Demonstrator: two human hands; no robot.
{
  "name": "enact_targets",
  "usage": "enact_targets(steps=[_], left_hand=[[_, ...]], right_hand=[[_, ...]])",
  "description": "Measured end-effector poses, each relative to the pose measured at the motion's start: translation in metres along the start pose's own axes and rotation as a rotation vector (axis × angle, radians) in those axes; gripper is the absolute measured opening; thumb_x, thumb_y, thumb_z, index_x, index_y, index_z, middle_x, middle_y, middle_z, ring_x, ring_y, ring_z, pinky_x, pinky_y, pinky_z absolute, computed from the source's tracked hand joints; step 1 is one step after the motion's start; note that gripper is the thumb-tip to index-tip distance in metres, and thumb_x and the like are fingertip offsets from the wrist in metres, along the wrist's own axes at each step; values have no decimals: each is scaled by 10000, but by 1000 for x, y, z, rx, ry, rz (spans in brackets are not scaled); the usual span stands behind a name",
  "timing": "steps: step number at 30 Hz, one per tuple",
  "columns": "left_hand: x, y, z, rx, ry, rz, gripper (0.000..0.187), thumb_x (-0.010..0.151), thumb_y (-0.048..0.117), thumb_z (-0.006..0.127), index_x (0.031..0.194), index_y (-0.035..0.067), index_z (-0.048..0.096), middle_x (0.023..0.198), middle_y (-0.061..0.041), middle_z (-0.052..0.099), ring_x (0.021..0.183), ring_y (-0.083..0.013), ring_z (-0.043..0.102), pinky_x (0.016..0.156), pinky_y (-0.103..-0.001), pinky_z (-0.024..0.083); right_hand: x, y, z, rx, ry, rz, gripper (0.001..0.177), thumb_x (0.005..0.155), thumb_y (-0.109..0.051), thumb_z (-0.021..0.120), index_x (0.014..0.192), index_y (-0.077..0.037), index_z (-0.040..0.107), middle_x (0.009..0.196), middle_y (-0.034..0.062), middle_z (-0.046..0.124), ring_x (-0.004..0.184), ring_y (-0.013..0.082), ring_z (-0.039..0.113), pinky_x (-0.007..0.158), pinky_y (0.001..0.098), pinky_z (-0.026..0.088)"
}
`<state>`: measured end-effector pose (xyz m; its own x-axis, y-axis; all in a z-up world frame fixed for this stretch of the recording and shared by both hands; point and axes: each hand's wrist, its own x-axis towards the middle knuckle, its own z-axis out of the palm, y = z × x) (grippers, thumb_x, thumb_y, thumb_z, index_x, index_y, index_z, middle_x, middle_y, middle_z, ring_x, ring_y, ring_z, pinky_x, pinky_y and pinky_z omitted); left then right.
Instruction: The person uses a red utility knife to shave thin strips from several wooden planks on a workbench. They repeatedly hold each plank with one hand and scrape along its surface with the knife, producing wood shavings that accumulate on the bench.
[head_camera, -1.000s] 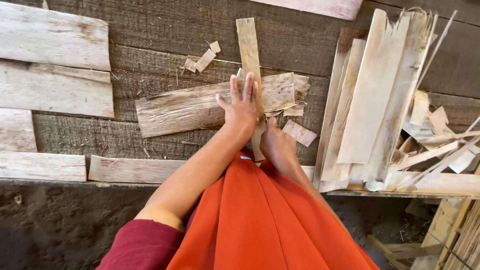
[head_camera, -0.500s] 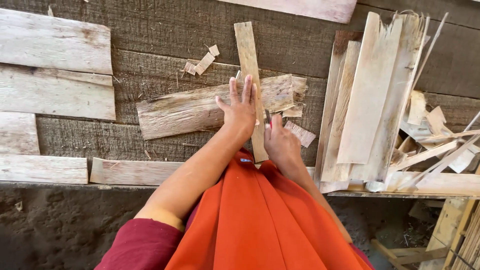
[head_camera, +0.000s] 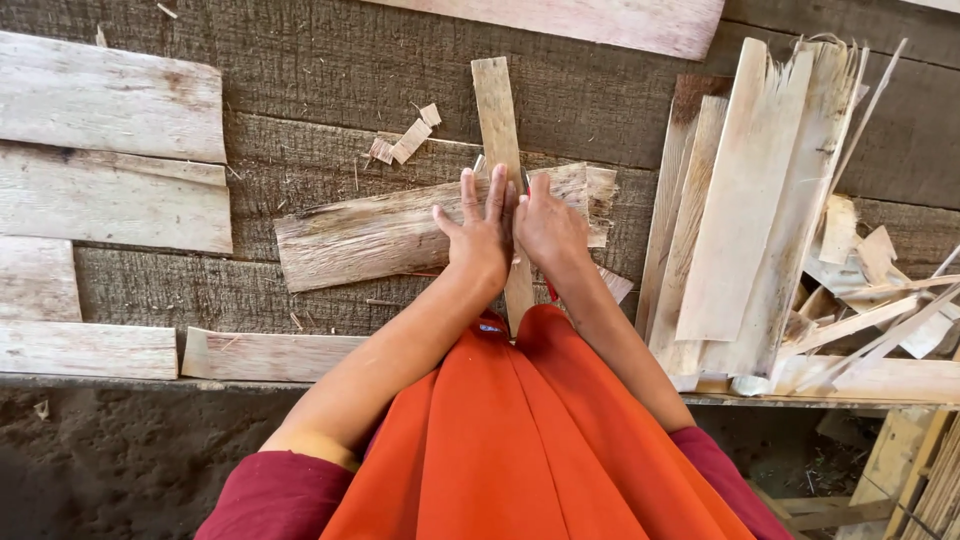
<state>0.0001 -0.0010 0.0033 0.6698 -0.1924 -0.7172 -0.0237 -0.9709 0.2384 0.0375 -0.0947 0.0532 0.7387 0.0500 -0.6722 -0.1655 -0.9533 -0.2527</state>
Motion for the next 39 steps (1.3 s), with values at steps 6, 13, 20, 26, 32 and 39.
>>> enact_targets(steps=[6,13,20,26,32,39], left_hand=[[7,-1,7,5,11,-18,840,1025,277,557,1647,210,-3,1689,20,-244,1500,-473,-221,1027,-867,123],[2,2,0,-13,-23,-17,873,1007,167,573,1646,206,-21,1672,33,-284,1487,-464,-269,1025,-883,111],[-4,3,-7,-14,-33,-18,861,1034,318,561,1640,162,-30,1680,-8,-264,1483,-479,-268,1005,-890,88],[-6,4,-12,35,-22,-11,977,979,391,664,1645,153,-11,1674,-28,-261,1486,-480,-241,1027,-888,121],[-24,2,-23,62,-7,-1,1000,977,432,667,1646,115,-6,1686,-55,-237,1504,-490,-189,1040,-862,161],[-25,-2,-13,85,74,69,1033,945,460,689,1646,91,26,1695,-88,-202,1515,-502,-134,1034,-854,207]], right_hand=[[-24,-28,-30,-56,-150,81,355,1002,-343,256,1241,-118,391,1096,330,680,1144,535,629,970,666,435],[-36,-7,-3,-73,-175,92,357,995,-285,252,1250,-75,387,1150,347,656,1192,570,585,1043,664,375],[-64,22,34,-62,-123,71,316,991,-220,415,1238,-23,427,1065,317,691,1137,548,631,1036,650,427],[-70,40,43,-64,-129,129,246,993,-252,334,1177,-105,407,1000,279,713,1057,527,674,961,622,478],[-80,57,8,100,-43,224,365,1030,-406,331,1215,-127,479,1099,329,684,1135,539,632,974,616,463],[-33,119,27,-96,541,189,398,917,-319,679,1257,-149,560,1177,149,599,1151,400,580,901,525,547]])
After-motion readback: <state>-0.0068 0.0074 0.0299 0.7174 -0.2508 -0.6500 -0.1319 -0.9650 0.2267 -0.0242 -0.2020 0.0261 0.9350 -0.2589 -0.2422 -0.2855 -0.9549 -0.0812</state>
